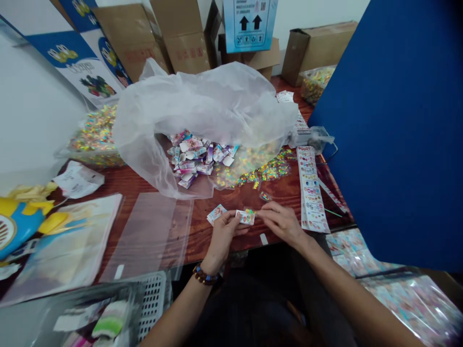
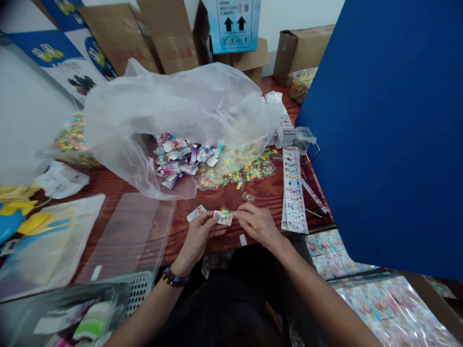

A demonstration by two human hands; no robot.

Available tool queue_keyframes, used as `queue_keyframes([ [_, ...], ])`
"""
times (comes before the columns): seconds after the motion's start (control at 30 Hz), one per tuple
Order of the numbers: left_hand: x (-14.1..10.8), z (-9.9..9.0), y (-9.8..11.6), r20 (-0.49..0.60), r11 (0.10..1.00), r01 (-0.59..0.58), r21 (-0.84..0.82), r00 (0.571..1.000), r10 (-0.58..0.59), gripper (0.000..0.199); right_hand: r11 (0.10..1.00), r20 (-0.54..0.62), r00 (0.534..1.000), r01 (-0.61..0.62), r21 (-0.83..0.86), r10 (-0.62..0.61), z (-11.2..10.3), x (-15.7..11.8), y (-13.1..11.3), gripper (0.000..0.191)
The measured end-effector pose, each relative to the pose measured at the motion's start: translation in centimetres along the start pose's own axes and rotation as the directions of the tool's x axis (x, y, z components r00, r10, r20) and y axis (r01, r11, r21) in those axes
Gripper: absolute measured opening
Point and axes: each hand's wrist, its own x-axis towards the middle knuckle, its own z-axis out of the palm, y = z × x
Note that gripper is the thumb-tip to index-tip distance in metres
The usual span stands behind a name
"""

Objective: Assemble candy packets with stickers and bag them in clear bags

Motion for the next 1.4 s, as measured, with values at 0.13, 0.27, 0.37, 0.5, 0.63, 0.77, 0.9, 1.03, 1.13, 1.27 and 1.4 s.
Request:
queue_keyframes([
  [0.13, -0.3, 0.3, 0.7, 0.026, 0.997, 0.014, -0.075, 1.0, -0.012, 0.03, 0.981, 0.207, 0.973, 0.132, -0.143, -0.1, 0.5, 0.1, -1.2, 0.025],
  [0.27, -0.4, 0.2, 1.1, 0.033, 1.0, 0.009, -0.025, 0.999, -0.008, 0.029, 0.986, 0.283, 0.958, 0.095, -0.135, -0.053, 0.5, 0.6, -1.8, 0.026],
  [0.37, -0.2, -0.4, 1.1, -0.005, 1.0, -0.024, 0.011, 1.0, 0.024, 0.025, 0.999, 0.237, 0.971, -0.033, 0.036, 0.023, 0.7, 0.8, -2.2, 0.024],
  [0.5, -0.1, -1.0, 1.4, -0.029, 0.992, -0.108, 0.06, 0.994, 0.11, 0.023, 0.791, 0.126, 0.917, -0.391, 0.471, 0.378, 1.7, 1.2, -2.4, 0.027],
  [0.63, -0.2, -0.6, 1.9, 0.018, 0.968, -0.176, 0.177, 0.984, 0.176, 0.021, 0.599, 0.243, 0.845, -0.513, 0.615, 0.476, 3.3, 2.3, -3.1, 0.029],
  [0.77, -0.3, -0.5, 2.3, 0.008, 0.916, -0.214, 0.34, 0.974, 0.224, 0.022, 0.597, 0.217, 0.854, -0.492, 0.633, 0.474, 4.2, 3.4, -3.6, 0.017],
  [0.9, 1.0, -2.3, 4.5, 0.121, 0.643, -0.373, 0.669, 0.908, 0.4, 0.022, 0.572, 0.236, 0.836, -0.518, 0.636, 0.495, 4.4, 3.0, -2.7, 0.017],
  [1.03, 5.6, -5.3, 10.1, 0.192, 0.198, -0.384, 0.902, 0.768, 0.612, 0.026, 0.603, 0.203, 0.789, -0.583, 0.544, 0.579, 4.7, 1.4, -1.4, 0.021],
  [1.13, 10.4, -6.8, 14.8, 0.262, -0.179, -0.191, 0.965, 0.7, 0.664, 0.03, 0.635, 0.182, 0.797, -0.577, 0.514, 0.576, 5.2, 0.3, -1.1, 0.024],
  [1.27, 15.7, -6.7, 18.7, 0.232, -0.33, -0.004, 0.944, 0.721, 0.653, 0.03, 0.643, 0.151, 0.807, -0.554, 0.529, 0.571, 5.4, 0.0, -1.1, 0.026],
  [1.4, 17.8, -6.2, 20.2, 0.173, -0.329, 0.058, 0.943, 0.758, 0.629, 0.022, 0.653, 0.165, 0.813, -0.553, 0.517, 0.558, 5.2, 0.2, -1.0, 0.026],
])
